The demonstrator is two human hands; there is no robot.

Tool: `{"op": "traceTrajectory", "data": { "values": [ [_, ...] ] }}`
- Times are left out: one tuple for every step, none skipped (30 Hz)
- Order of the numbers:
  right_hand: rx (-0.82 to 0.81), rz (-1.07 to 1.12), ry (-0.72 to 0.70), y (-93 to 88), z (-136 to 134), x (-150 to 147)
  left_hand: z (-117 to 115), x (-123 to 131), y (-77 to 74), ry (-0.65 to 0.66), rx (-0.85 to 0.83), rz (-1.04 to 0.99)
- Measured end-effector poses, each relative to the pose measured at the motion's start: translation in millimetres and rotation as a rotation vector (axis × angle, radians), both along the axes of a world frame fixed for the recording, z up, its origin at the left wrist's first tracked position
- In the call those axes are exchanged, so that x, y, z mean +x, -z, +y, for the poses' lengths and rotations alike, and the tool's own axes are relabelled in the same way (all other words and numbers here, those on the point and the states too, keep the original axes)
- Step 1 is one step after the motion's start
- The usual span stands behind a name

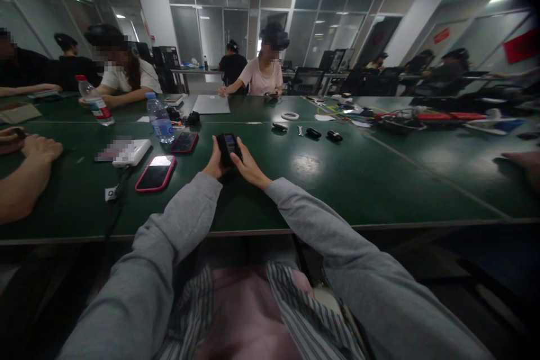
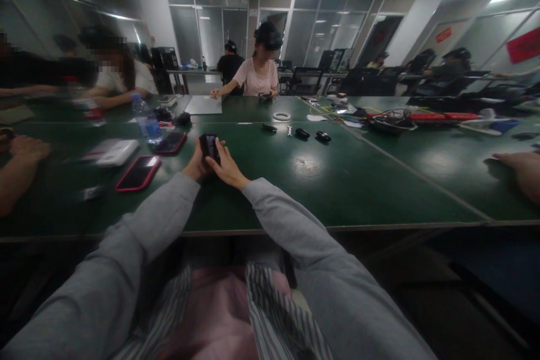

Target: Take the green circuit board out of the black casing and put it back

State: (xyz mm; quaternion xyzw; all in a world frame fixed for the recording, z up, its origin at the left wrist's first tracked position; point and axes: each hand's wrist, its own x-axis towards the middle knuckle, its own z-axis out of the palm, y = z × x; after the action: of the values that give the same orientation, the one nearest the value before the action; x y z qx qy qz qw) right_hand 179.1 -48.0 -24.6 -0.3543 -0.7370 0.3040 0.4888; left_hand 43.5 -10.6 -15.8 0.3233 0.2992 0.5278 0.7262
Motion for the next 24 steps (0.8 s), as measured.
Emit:
{"op": "traceTrajectory", "data": {
  "values": [
    [-0.028, 0.068, 0.003, -0.6, 0.8, -1.0, -1.5, -0.8, -1.2, -0.003, 0.006, -0.024],
    [-0.071, 0.134, 0.018, -0.5, 2.2, -2.0, -3.6, -1.1, -2.5, -0.011, 0.021, -0.05],
    [-0.133, 0.192, 0.034, 0.1, 4.0, -2.9, -6.0, -1.0, -4.1, -0.017, 0.047, -0.075],
    [-0.213, 0.237, 0.04, 1.0, 5.7, -3.5, -8.5, -0.6, -5.7, -0.023, 0.078, -0.099],
    [-0.309, 0.272, 0.027, 2.0, 7.2, -3.9, -10.8, 0.0, -7.2, -0.03, 0.108, -0.115],
    [-0.414, 0.304, -0.012, 2.9, 8.0, -4.0, -12.5, 0.6, -8.5, -0.038, 0.132, -0.121],
    [-0.516, 0.339, -0.075, 3.3, 8.3, -3.8, -13.7, 1.0, -9.6, -0.049, 0.148, -0.117],
    [-0.604, 0.378, -0.151, 3.2, 7.9, -3.4, -14.2, 1.4, -10.5, -0.063, 0.157, -0.105],
    [-0.67, 0.422, -0.228, 2.4, 7.1, -2.8, -14.0, 1.6, -11.1, -0.073, 0.163, -0.091],
    [-0.713, 0.469, -0.292, 1.0, 5.9, -2.0, -13.3, 1.7, -11.7, -0.079, 0.168, -0.077],
    [-0.737, 0.515, -0.337, -0.8, 4.5, -1.2, -12.4, 1.8, -12.1, -0.079, 0.17, -0.066],
    [-0.745, 0.551, -0.36, -2.9, 3.3, -0.4, -11.3, 2.0, -12.7, -0.075, 0.17, -0.055],
    [-0.746, 0.575, -0.364, -4.9, 2.3, 0.3, -10.3, 2.3, -13.4, -0.067, 0.165, -0.046],
    [-0.744, 0.585, -0.352, -6.8, 1.8, 1.0, -9.6, 2.6, -14.3, -0.059, 0.155, -0.038],
    [-0.732, 0.583, -0.325, -8.2, 1.9, 1.7, -9.1, 2.9, -15.3, -0.052, 0.136, -0.03],
    [-0.709, 0.571, -0.282, -9.1, 2.6, 2.7, -8.9, 3.1, -16.4, -0.049, 0.11, -0.021],
    [-0.67, 0.545, -0.226, -9.5, 4.1, 4.1, -8.8, 3.1, -17.5, -0.052, 0.077, -0.011],
    [-0.611, 0.507, -0.148, -9.5, 6.1, 6.1, -8.9, 2.8, -18.5, -0.067, 0.041, 0.002],
    [-0.529, 0.452, -0.057, -9.2, 8.6, 8.9, -9.0, 2.3, -19.3, -0.09, 0.006, 0.014],
    [-0.426, 0.378, 0.042, -8.7, 11.4, 12.4, -8.9, 1.5, -19.8, -0.119, -0.017, 0.022],
    [-0.309, 0.287, 0.136, -8.2, 14.1, 16.5, -8.7, 0.6, -20.0, -0.143, -0.026, 0.021],
    [-0.189, 0.187, 0.213, -8.0, 16.7, 21.1, -8.3, -0.2, -19.6, -0.159, -0.018, 0.013],
    [-0.076, 0.089, 0.263, -8.0, 18.8, 25.8, -7.6, -0.8, -18.8, -0.165, -0.001, 0.006],
    [0.017, 0.001, 0.285, -8.2, 20.5, 30.2, -6.7, -1.1, -17.6, -0.168, 0.022, 0.008]
  ]
}}
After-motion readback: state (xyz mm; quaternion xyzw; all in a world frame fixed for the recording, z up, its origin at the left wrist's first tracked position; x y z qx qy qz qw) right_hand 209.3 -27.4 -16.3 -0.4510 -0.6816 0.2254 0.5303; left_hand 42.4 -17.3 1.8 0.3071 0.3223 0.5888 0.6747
